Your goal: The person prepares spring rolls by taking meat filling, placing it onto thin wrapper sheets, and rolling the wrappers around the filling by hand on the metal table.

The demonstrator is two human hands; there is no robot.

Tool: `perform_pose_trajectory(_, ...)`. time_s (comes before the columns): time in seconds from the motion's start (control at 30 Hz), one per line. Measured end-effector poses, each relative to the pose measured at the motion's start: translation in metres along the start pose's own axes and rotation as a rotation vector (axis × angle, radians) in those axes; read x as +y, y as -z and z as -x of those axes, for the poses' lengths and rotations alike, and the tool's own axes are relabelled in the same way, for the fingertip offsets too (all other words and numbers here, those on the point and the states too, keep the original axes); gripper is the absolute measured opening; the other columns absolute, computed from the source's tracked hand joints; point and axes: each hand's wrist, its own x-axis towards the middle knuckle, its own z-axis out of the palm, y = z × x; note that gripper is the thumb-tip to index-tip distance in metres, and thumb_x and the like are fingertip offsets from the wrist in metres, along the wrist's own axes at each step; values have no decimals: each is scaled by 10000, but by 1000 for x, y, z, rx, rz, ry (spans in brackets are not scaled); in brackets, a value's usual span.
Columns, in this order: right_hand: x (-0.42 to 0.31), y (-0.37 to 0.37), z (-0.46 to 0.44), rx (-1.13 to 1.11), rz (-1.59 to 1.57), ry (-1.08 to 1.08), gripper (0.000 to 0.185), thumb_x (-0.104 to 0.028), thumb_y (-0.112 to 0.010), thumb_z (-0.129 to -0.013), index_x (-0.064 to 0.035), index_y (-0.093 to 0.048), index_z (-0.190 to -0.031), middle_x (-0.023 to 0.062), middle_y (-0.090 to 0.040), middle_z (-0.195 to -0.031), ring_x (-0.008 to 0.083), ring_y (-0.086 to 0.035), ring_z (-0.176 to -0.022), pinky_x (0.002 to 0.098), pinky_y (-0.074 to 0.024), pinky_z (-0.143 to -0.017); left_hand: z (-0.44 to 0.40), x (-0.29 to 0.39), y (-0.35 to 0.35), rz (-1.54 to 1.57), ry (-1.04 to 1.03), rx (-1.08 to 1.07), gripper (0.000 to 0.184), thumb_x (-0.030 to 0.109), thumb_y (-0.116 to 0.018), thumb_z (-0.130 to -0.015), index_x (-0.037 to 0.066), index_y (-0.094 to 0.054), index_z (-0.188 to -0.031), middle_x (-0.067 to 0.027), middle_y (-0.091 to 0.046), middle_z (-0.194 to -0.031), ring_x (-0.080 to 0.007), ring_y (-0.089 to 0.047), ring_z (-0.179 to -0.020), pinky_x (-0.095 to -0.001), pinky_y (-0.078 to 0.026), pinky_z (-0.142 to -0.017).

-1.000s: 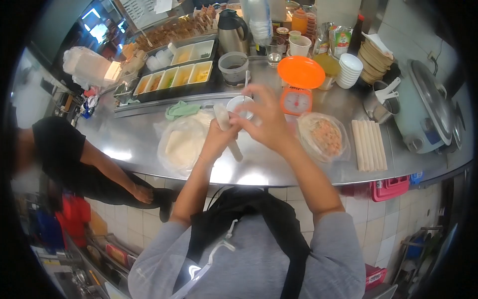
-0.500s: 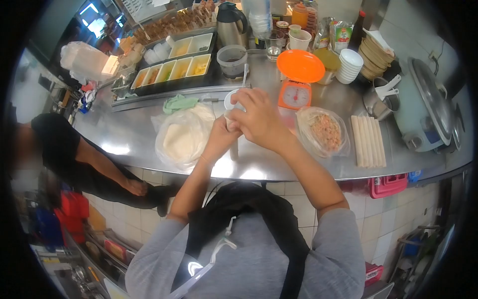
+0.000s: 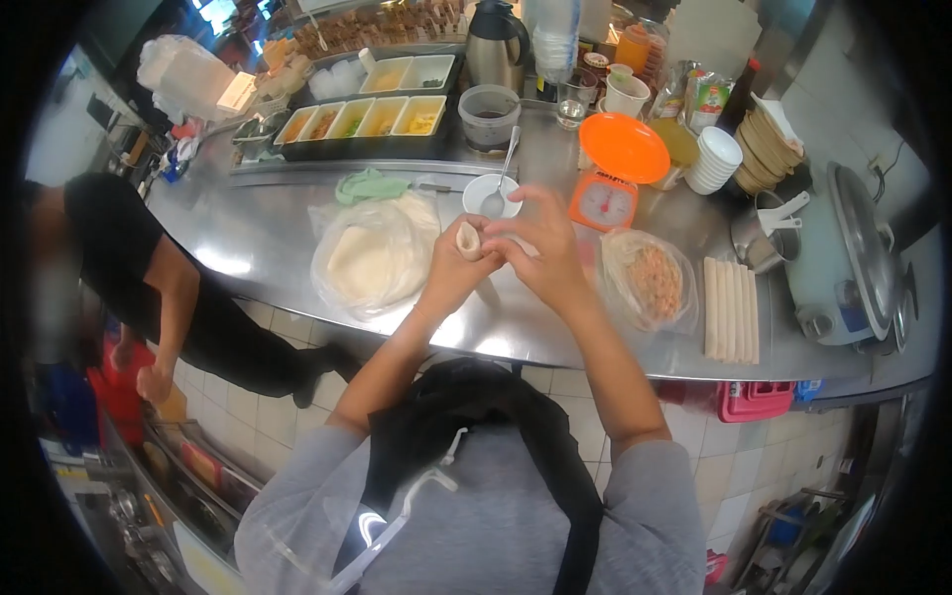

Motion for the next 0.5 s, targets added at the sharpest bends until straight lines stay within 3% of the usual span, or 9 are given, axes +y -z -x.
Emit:
perform_pose_trajectory(0.2, 8, -11, -1, 8, 64, 164, 258, -129, -773, -618, -164, -737, -871, 77, -576, -1105, 286, -524, -1035, 393, -411, -871, 0, 4, 4, 74, -64, -39, 303, 1, -709, -717, 38, -552, -974, 0, -595, -837, -73, -554, -776, -221, -464, -700)
perform_pose_trajectory(0.27, 8, -10, -8, -20, 83, 221, 247, -144, -768, -623, -167, -730, -867, 78, -579, -1100, 294, -523, -1032, 394, -412, -867, -2, 4, 10, 84, 14, -122, 319, -44, -671, -705, 28, -556, -993, -17, -593, -901, -82, -561, -852, -223, -458, -745)
perform_pose_trajectory(0.37, 4, -5, -18, -134, 122, 296, 223, -154, -749, -649, -141, -689, -863, 81, -570, -1092, 304, -522, -1037, 401, -411, -867, -3, 2, 17, 86, 22, -222, 305, -18, -677, -715, 33, -562, -993, -15, -597, -908, -81, -561, -859, -227, -458, -747)
perform_pose_trajectory(0.43, 1, -3, -23, -391, 210, 277, 218, -156, -736, -667, -115, -642, -858, 80, -563, -1079, 300, -526, -1038, 413, -411, -865, -2, 1, 18, 13, 38, -223, 295, -2, -680, -720, 39, -566, -989, -14, -598, -909, -78, -561, -860, -230, -458, -749)
perform_pose_trajectory(0.5, 1, -5, -21, -400, 199, 258, 214, -154, -731, -685, -105, -629, -867, 84, -555, -1082, 299, -525, -1042, 412, -406, -882, -2, 1, 20, -60, 49, -226, 286, 15, -684, -725, 45, -569, -985, -13, -599, -910, -76, -561, -862, -233, -457, -751)
